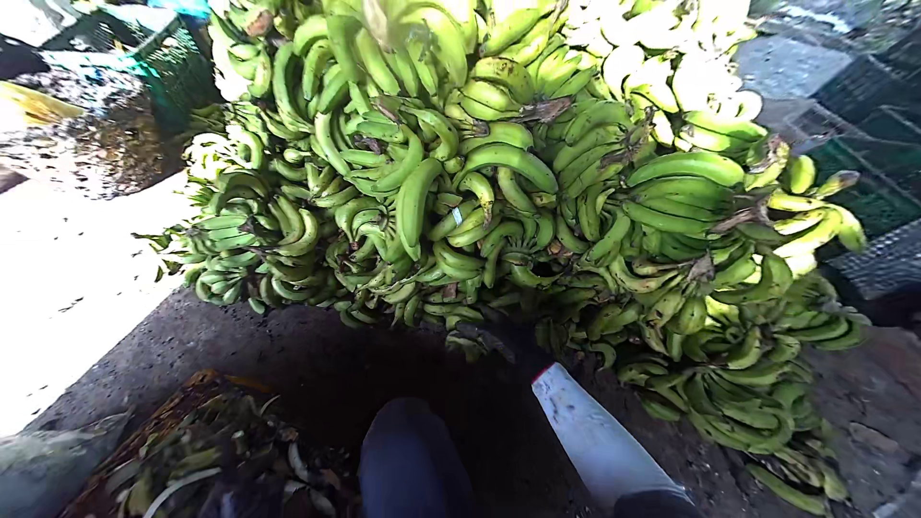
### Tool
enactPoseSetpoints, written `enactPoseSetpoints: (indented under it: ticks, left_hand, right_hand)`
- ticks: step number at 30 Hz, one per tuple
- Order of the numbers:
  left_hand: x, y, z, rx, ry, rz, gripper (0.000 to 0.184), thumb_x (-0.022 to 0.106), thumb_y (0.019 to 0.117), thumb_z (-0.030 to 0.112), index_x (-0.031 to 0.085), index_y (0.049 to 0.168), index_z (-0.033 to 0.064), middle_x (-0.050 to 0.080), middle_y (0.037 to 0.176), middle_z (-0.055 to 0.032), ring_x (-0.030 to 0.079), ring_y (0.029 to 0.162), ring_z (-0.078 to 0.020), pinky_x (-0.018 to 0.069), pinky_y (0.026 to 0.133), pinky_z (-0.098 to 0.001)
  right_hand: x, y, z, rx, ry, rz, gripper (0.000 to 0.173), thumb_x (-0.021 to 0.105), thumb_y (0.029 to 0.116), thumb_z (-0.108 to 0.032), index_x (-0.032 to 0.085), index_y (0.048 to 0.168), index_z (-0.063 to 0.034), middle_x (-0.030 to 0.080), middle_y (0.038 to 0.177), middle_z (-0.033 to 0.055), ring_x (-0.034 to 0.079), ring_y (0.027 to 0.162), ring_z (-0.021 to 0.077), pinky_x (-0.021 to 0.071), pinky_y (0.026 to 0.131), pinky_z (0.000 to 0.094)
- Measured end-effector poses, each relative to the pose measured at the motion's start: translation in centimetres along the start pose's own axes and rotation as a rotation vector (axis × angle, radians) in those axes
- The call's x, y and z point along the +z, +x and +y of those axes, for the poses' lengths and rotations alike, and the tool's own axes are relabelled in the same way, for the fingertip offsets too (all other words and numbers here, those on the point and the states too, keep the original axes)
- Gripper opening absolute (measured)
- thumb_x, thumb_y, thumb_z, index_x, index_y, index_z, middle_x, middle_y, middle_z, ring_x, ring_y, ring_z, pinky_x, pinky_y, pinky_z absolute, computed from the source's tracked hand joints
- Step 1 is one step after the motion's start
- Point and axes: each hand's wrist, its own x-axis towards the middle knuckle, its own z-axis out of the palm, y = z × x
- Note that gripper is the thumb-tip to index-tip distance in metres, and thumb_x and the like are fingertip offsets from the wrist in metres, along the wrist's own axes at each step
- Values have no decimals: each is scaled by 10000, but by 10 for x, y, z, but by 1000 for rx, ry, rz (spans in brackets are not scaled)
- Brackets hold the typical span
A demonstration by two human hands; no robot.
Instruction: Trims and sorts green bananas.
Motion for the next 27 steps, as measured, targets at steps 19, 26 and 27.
enactPoseSetpoints:
  ticks: [19, 26, 27]
  left_hand:
    - [-84, -66, 37, 74, 329, 311, 423, 699, 919, 286, 632, 1303, 123, 706, 937, 1, 651, 754, -72, 561, 706, -321]
    - [-102, -104, -22, 83, -113, 519, 310, 717, 916, 108, 664, 1214, 42, 730, 1039, 2, 686, 928, -58, 583, 852, -270]
    - [-104, -106, -26, 90, -221, 584, 303, 709, 919, 76, 654, 1213, 30, 729, 1039, -6, 689, 931, -65, 586, 852, -269]
  right_hand:
    - [343, -130, -156, -259, 243, -654, 329, 467, 1093, -242, 605, 1250, 11, 581, 863, 35, 504, 672, 45, 461, 630, 199]
    - [363, -85, -120, -25, 375, -420, 479, 360, 1111, -424, 558, 1249, -10, 556, 890, 101, 541, 672, 160, 523, 630, 317]
    - [363, -85, -116, -80, 207, -465, 500, 352, 1115, -410, 566, 1264, 17, 584, 909, 121, 565, 688, 162, 531, 643, 313]
